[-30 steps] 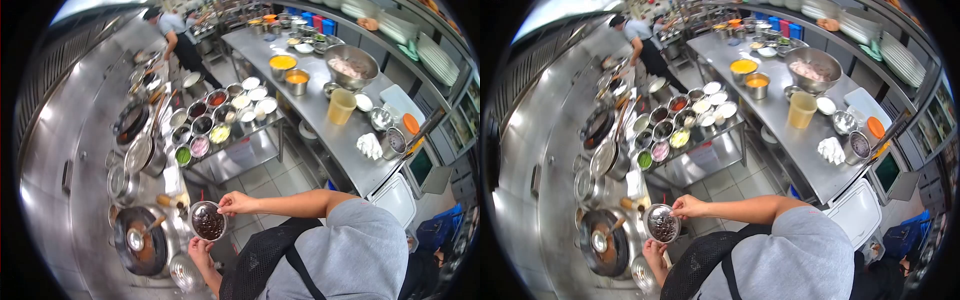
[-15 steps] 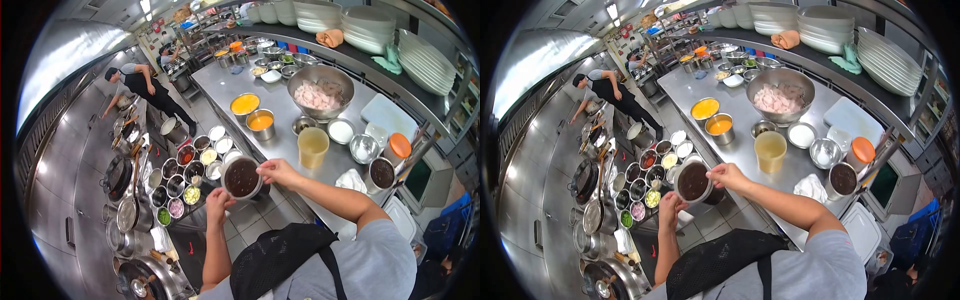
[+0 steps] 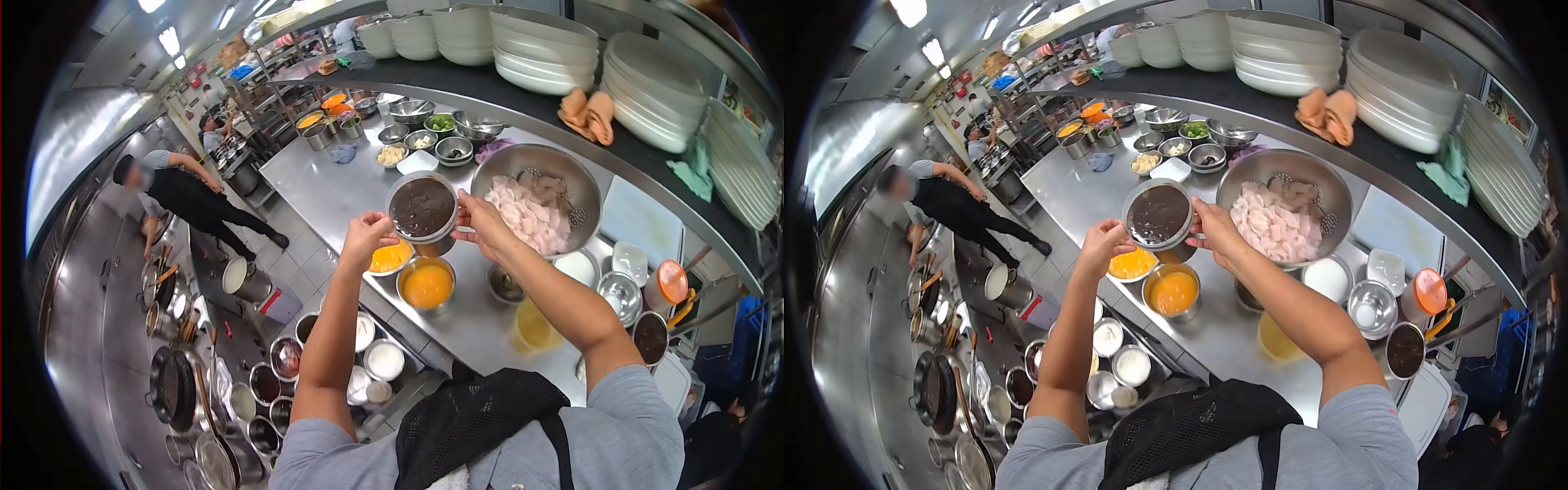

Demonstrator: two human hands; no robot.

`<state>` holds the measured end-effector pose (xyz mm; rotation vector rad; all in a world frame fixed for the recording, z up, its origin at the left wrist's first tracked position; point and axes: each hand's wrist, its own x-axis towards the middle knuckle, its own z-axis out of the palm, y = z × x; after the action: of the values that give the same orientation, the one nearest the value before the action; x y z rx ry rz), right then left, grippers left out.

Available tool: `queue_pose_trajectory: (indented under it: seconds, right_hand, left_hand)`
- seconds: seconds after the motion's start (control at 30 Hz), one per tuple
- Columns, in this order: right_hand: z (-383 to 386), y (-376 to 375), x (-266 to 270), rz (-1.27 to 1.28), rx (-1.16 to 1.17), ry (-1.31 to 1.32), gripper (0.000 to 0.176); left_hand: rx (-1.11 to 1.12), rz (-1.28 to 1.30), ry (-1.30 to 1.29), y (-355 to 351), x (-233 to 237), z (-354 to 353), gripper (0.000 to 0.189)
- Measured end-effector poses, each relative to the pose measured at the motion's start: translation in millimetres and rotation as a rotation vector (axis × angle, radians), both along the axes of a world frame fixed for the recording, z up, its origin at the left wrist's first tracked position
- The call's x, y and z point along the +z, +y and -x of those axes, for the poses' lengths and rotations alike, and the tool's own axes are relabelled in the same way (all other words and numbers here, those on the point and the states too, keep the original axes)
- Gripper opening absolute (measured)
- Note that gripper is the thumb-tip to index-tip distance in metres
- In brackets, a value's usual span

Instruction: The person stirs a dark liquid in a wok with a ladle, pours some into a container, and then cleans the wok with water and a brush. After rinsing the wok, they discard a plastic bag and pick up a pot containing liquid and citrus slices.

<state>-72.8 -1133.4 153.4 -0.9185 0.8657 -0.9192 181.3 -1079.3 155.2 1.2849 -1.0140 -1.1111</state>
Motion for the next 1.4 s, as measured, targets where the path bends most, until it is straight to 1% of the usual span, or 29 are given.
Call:
queue_pose_trajectory:
  seconds: [0.03, 0.1, 0.13, 0.17, 0.23, 0.27, 0.3, 0.37, 0.4, 0.43, 0.5, 0.63, 0.7, 0.73, 0.8, 0.83, 0.9, 0.93, 0.97, 1.03, 1.07, 1.13, 1.17, 1.27, 1.3, 1.33, 1.37, 1.4]
  right_hand:
    - [-11, -18, -7, -0.002, -0.012, 0.005, 0.029]
    - [-33, -50, -29, -0.062, -0.119, -0.010, 0.032]
    - [-44, -65, -45, -0.065, -0.175, 0.011, 0.038]
    - [-54, -76, -58, -0.067, -0.190, 0.015, 0.038]
    - [-68, -96, -79, -0.143, -0.234, 0.015, 0.046]
    - [-73, -103, -87, -0.174, -0.244, 0.038, 0.049]
    - [-76, -109, -95, -0.173, -0.256, 0.044, 0.049]
    - [-81, -119, -113, -0.289, -0.307, 0.011, 0.047]
    - [-83, -126, -124, -0.318, -0.319, 0.017, 0.049]
    - [-85, -130, -131, -0.320, -0.323, 0.022, 0.049]
    - [-87, -137, -146, -0.340, -0.360, 0.039, 0.050]
    - [-89, -141, -165, -0.372, -0.391, 0.028, 0.052]
    - [-89, -143, -178, -0.421, -0.393, -0.022, 0.052]
    - [-87, -138, -181, -0.420, -0.382, -0.017, 0.052]
    - [-74, -123, -185, -0.443, -0.245, -0.035, 0.053]
    - [-67, -112, -178, -0.443, -0.219, -0.024, 0.053]
    - [-38, -76, -137, -0.533, 0.035, -0.045, 0.052]
    - [-21, -56, -105, -0.424, 0.155, -0.005, 0.050]
    - [-5, -36, -73, -0.314, 0.278, 0.030, 0.048]
    - [30, -1, -38, -0.214, 0.391, 0.015, 0.044]
    - [46, 17, -30, -0.212, 0.431, 0.019, 0.044]
    - [73, 56, -30, -0.198, 0.510, -0.141, 0.041]
    - [80, 74, -38, -0.204, 0.549, -0.137, 0.041]
    - [93, 128, -70, -0.245, 0.627, -0.209, 0.039]
    - [93, 144, -82, -0.265, 0.701, -0.191, 0.039]
    - [89, 161, -94, -0.280, 0.719, -0.178, 0.038]
    - [81, 181, -106, -0.300, 0.753, -0.167, 0.037]
    - [73, 201, -116, -0.295, 0.800, -0.134, 0.036]
  left_hand:
    - [-0.012, -0.002, 0.005, -25, -7, -12, 0.019]
    - [-0.124, -0.010, -0.076, -74, -27, -34, 0.014]
    - [-0.139, -0.023, -0.036, -96, -39, -44, 0.013]
    - [-0.155, -0.025, -0.031, -118, -53, -53, 0.013]
    - [-0.216, -0.023, -0.007, -156, -80, -68, 0.013]
    - [-0.240, -0.034, -0.008, -171, -88, -73, 0.015]
    - [-0.251, -0.032, -0.002, -184, -98, -76, 0.015]
    - [-0.289, -0.081, -0.022, -208, -113, -80, 0.015]
    - [-0.331, -0.102, -0.043, -219, -120, -82, 0.015]
    - [-0.335, -0.105, -0.038, -228, -125, -83, 0.015]
    - [-0.423, -0.153, -0.050, -244, -137, -86, 0.016]
    - [-0.475, -0.193, -0.024, -267, -166, -88, 0.016]
    - [-0.516, -0.249, 0.041, -273, -178, -94, 0.021]
    - [-0.505, -0.247, 0.046, -273, -181, -96, 0.021]
    - [-0.512, -0.316, -0.048, -270, -180, -105, 0.030]
    - [-0.486, -0.315, -0.040, -264, -173, -110, 0.030]
    - [-0.239, 0.058, -0.330, -235, -149, -112, 0.035]
    - [-0.111, 0.165, -0.308, -206, -125, -103, 0.032]
    - [-0.077, 0.157, -0.305, -174, -113, -97, 0.032]
    - [0.107, 0.294, -0.112, -95, -111, -84, 0.028]
    - [0.144, 0.286, -0.068, -52, -122, -74, 0.027]
    - [0.216, 0.215, 0.021, 45, -139, -44, 0.024]
    - [0.253, 0.154, 0.071, 91, -145, -26, 0.023]
    - [0.373, 0.078, 0.117, 214, -182, 19, 0.023]
    - [0.420, 0.051, 0.127, 253, -191, 34, 0.023]
    - [0.466, -0.037, 0.131, 291, -185, 50, 0.024]
    - [0.487, 0.010, 0.101, 326, -194, 60, 0.024]
    - [0.528, 0.012, 0.126, 362, -195, 73, 0.023]
